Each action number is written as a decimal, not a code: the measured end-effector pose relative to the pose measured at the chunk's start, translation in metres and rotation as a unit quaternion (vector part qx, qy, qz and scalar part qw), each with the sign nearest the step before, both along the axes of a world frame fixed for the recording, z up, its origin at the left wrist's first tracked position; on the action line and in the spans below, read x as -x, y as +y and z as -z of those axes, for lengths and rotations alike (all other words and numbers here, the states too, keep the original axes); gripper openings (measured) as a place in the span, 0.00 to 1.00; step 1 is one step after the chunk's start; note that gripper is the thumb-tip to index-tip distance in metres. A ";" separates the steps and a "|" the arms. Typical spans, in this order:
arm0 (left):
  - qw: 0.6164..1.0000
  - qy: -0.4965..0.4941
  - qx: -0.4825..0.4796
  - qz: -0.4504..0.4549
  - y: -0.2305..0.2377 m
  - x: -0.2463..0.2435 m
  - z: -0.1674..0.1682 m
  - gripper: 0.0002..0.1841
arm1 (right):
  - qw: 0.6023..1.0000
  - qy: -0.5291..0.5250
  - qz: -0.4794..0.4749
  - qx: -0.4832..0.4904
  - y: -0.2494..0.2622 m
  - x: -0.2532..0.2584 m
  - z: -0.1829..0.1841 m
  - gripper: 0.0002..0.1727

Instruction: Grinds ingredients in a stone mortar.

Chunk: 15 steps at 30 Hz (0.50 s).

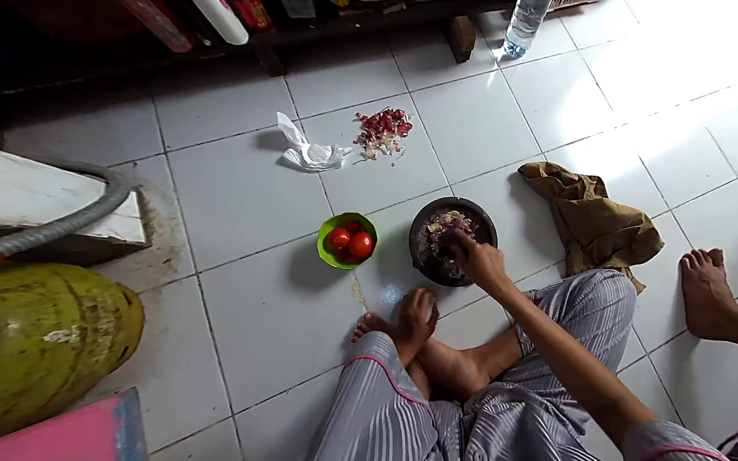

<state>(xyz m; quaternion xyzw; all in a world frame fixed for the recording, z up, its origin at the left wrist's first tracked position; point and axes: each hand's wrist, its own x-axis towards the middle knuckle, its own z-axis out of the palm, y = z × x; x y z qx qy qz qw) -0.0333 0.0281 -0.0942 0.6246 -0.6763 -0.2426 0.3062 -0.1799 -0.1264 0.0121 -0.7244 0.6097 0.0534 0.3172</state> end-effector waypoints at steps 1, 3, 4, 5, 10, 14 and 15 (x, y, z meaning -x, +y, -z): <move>0.999 -0.010 0.020 0.039 -0.004 0.007 0.002 0.13 | 0.999 0.017 -0.022 -0.038 -0.005 -0.001 0.003 0.29; 0.993 -0.022 0.056 0.105 -0.016 0.018 0.005 0.12 | 0.997 0.019 -0.034 -0.072 -0.024 0.000 -0.007 0.28; 0.990 -0.020 0.058 0.129 -0.019 0.022 0.004 0.11 | 0.998 0.010 -0.021 -0.060 -0.027 0.003 -0.016 0.27; 0.988 -0.019 0.062 0.143 -0.021 0.023 0.004 0.10 | 0.999 -0.001 0.000 -0.034 -0.024 0.005 -0.024 0.27; 0.988 -0.013 0.083 0.131 -0.025 0.033 0.000 0.10 | 0.999 0.036 -0.004 -0.034 -0.002 0.000 -0.002 0.29; 0.959 -0.032 0.043 0.277 -0.032 0.050 -0.003 0.12 | 0.997 0.052 -0.015 -0.054 -0.012 -0.011 -0.019 0.28; 0.949 -0.035 0.097 0.297 -0.031 0.059 0.004 0.11 | 0.999 0.032 0.000 -0.034 -0.008 -0.014 -0.021 0.28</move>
